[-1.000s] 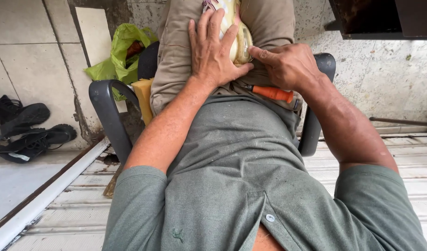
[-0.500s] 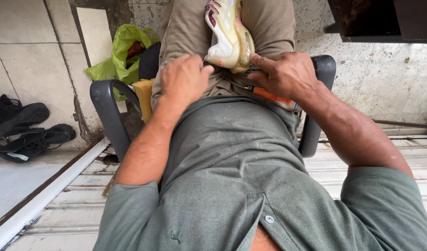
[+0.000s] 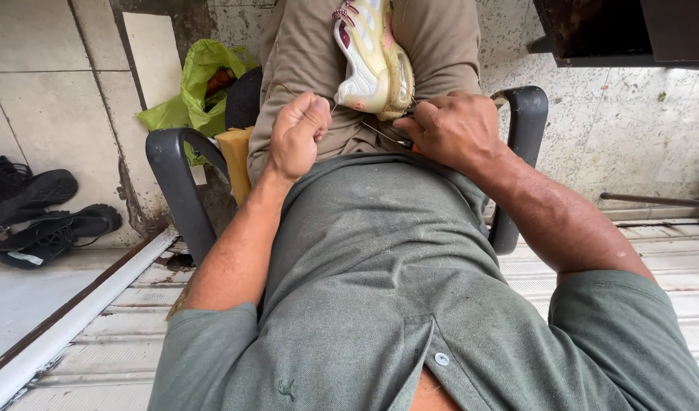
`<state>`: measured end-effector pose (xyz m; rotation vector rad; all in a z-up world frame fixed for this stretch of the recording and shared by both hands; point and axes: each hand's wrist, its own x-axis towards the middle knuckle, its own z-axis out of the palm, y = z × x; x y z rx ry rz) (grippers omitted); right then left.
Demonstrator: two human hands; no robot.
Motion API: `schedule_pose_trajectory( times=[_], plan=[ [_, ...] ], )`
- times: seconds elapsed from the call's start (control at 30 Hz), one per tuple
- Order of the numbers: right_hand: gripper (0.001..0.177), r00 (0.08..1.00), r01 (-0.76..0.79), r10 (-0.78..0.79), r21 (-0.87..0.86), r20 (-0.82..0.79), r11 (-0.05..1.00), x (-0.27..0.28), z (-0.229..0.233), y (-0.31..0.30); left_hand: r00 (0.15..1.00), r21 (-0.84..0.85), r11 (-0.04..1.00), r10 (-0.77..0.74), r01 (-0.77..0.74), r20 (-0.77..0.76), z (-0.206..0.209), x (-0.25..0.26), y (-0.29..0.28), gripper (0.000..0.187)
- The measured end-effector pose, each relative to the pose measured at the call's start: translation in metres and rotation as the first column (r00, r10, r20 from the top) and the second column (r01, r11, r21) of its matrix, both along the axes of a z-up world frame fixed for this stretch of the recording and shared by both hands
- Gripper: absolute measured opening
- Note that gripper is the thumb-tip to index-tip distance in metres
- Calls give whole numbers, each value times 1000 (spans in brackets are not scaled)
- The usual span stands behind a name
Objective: Hand-sewing the sole of a sneaker to the upper using an awl and thread.
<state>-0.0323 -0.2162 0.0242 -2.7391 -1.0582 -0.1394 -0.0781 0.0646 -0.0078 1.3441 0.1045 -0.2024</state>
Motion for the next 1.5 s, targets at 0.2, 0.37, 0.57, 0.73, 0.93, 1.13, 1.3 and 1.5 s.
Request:
schedule_pose_trajectory(
  times=[0.2, 0.37, 0.57, 0.73, 0.93, 1.13, 1.3, 1.5],
  plan=[
    [43, 996, -85, 85, -75, -7, 994, -1, 15, 3, 999, 142, 989, -33, 31, 12, 1, -21, 3, 44],
    [43, 990, -138, 133, -132, -43, 982, 2, 33, 10, 1000, 164, 986, -29, 30, -5, 4, -33, 6, 43],
    [41, 973, -228, 220, -180, -66, 957, 7, 39, 14, 999, 198, 979, -36, 39, -16, 5, -45, 11, 41],
    [40, 960, -277, 263, -212, -94, 937, 12, 45, 20, 999, 189, 982, -18, 23, -27, 10, -53, 12, 41],
    [31, 971, -239, 236, -96, -37, 966, 16, 33, 10, 999, 109, 994, -5, 10, -43, 17, -50, 24, 42],
    [22, 990, -29, -42, 478, 137, 878, 46, 81, -35, 875, 551, 725, 147, -413, 462, 54, -23, 89, 40],
    [16, 1000, -15, 4, 519, 23, 855, 0, 39, -78, 974, 459, 872, 221, -172, -54, 72, 2, 29, 69],
    [40, 861, 95, -185, -208, -473, 974, -52, 37, -24, 987, 318, 946, 110, -67, -119, 13, 40, -37, 69]
  ],
)
